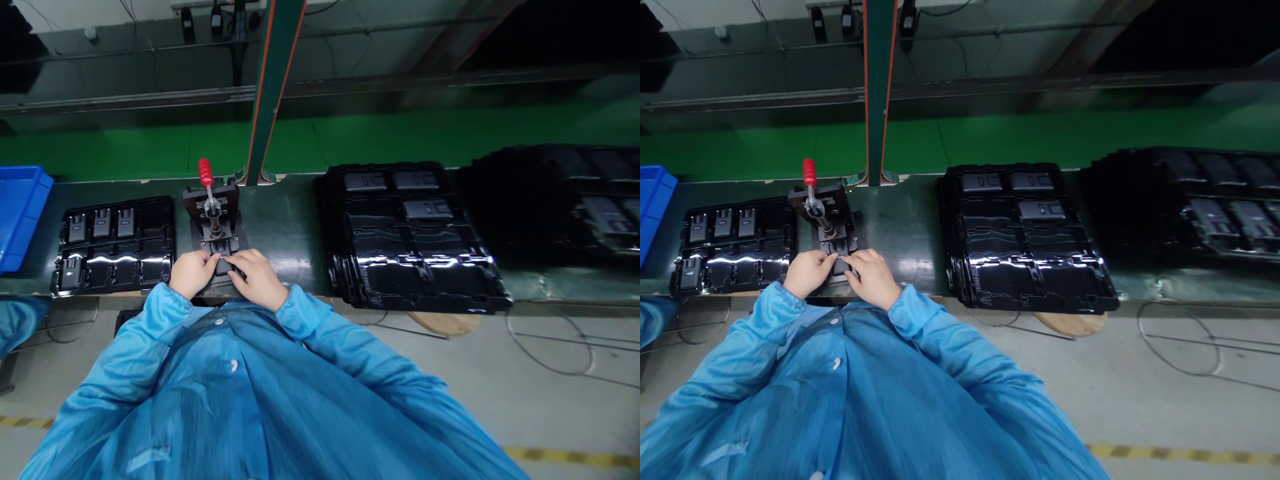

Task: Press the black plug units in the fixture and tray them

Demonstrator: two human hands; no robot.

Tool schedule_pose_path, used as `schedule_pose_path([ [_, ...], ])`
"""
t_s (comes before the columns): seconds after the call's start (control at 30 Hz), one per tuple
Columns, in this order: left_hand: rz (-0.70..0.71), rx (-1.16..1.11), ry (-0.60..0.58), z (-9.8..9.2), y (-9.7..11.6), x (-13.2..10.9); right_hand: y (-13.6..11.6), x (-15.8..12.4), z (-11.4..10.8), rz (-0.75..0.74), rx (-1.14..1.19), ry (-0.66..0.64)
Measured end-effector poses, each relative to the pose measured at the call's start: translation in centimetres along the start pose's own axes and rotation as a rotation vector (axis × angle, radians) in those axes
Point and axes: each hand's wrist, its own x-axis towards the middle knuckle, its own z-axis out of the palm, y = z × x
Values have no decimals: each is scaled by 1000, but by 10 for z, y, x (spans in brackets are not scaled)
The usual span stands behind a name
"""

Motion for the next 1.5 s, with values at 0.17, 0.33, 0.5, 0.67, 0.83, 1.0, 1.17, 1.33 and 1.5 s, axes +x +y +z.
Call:
schedule_pose_path([
  [0.17,108,50,15,2,-2,-10,1,-5,0,-1,18,35],
  [0.33,163,41,36,8,-5,-23,9,-13,5,26,104,164],
  [0.5,78,22,28,7,2,-27,12,-13,10,99,175,251],
  [0.67,17,10,-34,2,4,-25,5,-12,5,175,220,287],
  [0.83,-1,-94,59,-1,-8,-38,-2,4,-18,305,290,480],
  [1.0,7,-261,220,-5,-32,-79,-13,45,-53,296,414,638],
  [1.17,-51,-379,220,1,-58,-124,-44,80,-82,135,438,633],
  [1.33,-119,-472,253,-11,-62,-139,-72,102,-106,-39,337,579],
  [1.5,-74,-500,354,-49,-47,-119,-62,154,-118,-120,343,376],
])
